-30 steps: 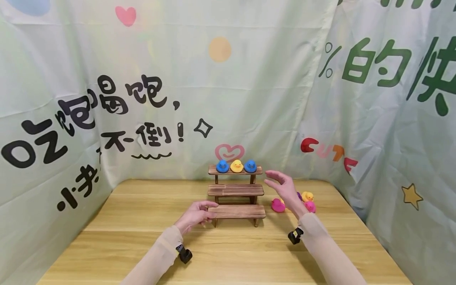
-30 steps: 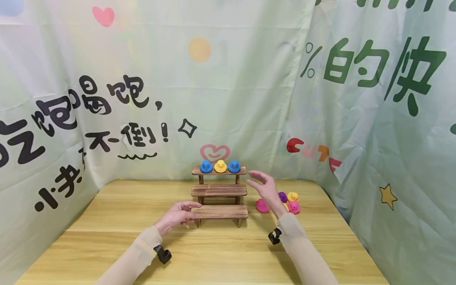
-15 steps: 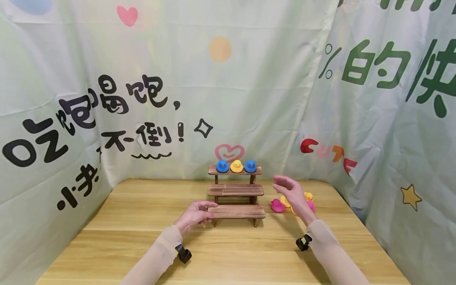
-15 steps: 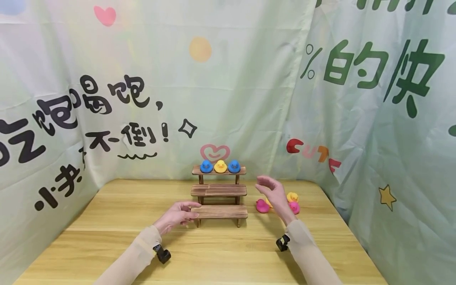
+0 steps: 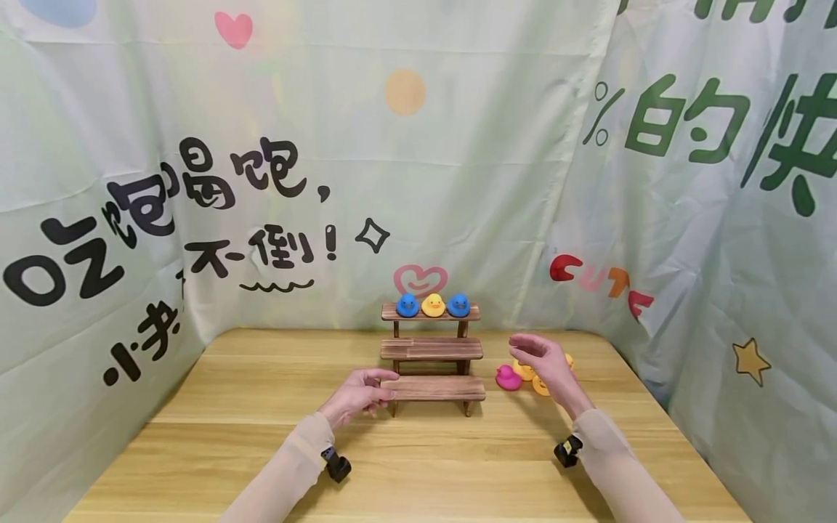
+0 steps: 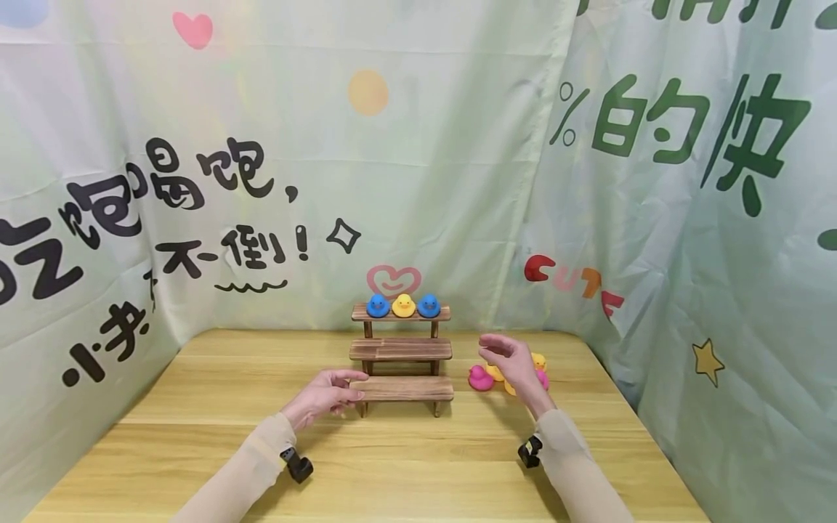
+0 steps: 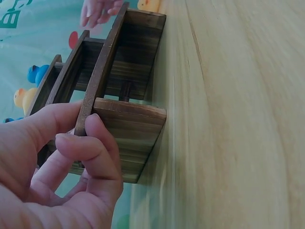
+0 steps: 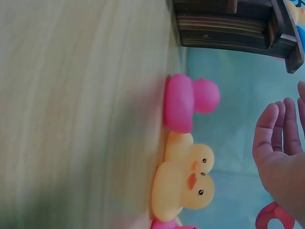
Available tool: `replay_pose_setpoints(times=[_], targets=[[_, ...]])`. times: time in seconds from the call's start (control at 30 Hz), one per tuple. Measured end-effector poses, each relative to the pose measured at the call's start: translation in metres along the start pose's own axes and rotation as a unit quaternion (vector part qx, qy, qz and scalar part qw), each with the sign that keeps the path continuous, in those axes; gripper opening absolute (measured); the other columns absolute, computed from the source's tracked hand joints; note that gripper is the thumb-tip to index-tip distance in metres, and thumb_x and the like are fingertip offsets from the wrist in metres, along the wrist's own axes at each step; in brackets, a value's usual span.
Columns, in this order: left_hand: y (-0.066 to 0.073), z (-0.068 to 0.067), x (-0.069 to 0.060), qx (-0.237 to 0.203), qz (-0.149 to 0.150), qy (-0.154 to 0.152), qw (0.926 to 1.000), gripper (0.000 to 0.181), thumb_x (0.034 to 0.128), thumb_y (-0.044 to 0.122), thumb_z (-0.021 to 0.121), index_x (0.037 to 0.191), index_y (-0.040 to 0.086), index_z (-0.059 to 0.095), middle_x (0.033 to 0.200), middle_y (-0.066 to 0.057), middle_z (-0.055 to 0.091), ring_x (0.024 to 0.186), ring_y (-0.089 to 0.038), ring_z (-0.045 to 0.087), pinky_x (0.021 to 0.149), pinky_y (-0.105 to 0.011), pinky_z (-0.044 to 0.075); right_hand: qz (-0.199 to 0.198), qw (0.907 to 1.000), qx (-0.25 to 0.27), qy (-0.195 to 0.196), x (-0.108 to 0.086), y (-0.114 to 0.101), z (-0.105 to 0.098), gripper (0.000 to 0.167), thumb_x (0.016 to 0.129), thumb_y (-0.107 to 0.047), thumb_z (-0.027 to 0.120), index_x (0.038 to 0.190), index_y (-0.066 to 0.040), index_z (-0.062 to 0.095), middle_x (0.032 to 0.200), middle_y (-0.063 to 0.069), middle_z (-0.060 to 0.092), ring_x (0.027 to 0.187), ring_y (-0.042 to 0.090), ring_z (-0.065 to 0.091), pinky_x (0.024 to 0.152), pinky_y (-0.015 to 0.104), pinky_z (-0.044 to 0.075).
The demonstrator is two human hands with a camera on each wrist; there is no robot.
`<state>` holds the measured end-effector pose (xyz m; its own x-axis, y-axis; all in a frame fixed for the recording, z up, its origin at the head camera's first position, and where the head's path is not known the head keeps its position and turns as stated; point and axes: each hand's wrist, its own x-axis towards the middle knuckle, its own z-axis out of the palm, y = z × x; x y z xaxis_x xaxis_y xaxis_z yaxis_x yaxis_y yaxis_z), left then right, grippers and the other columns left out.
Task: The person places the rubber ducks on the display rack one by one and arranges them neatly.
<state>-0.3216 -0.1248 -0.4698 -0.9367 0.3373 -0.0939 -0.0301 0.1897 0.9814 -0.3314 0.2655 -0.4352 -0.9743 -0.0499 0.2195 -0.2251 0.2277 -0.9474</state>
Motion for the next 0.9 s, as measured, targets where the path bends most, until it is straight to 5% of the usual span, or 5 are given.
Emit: replay_pose_setpoints(times=[0.27,0.4,0.57,0.9], targets=[[0.002,0.000,0.000,-0.006,-0.003,-0.001,1.0000,0.042,0.0854,0.006,0.072,0.126,0.005,0.064,0.083,-0.004,0.064,0.063,-0.012,0.058,0.051,-0.022,0.042,0.048,0.9968,-0.050,-0.040,0.000,0.010,0.000,0.044,0.093,-0.017,0.068,0.131,0.001,0.058,0.130,0.017,0.062,0.102,0.005,0.062,0.092,0.033,0.055],[0.003,0.001,-0.001,-0.005,0.000,-0.001,1.0000,0.042,0.0856,0.006,0.072,0.127,0.004,0.063,0.083,-0.004,0.064,0.062,-0.012,0.057,0.051,-0.022,0.042,0.057,0.9948,-0.065,-0.054,0.000,0.015,0.002,0.043,0.093,-0.012,0.066,0.132,0.003,0.057,0.136,0.026,0.056,0.114,0.020,0.061,0.090,0.023,0.053],[0.003,0.002,-0.002,-0.004,0.005,0.001,1.0000,0.042,0.0863,0.005,0.071,0.127,0.002,0.062,0.083,-0.004,0.065,0.061,-0.012,0.056,0.050,-0.022,0.042,0.044,0.9935,-0.080,-0.068,0.001,0.019,0.002,0.046,0.094,-0.013,0.065,0.134,0.007,0.053,0.137,0.029,0.053,0.122,0.032,0.056,0.089,0.016,0.048],[0.004,0.002,-0.003,-0.010,0.004,0.000,0.9999,0.043,0.0859,0.005,0.071,0.128,0.002,0.062,0.083,-0.005,0.067,0.061,-0.012,0.055,0.050,-0.022,0.042,0.037,0.9926,-0.100,-0.057,0.000,0.020,-0.009,0.046,0.096,-0.016,0.064,0.135,0.004,0.053,0.137,0.028,0.053,0.117,0.029,0.059,0.089,0.024,0.053]])
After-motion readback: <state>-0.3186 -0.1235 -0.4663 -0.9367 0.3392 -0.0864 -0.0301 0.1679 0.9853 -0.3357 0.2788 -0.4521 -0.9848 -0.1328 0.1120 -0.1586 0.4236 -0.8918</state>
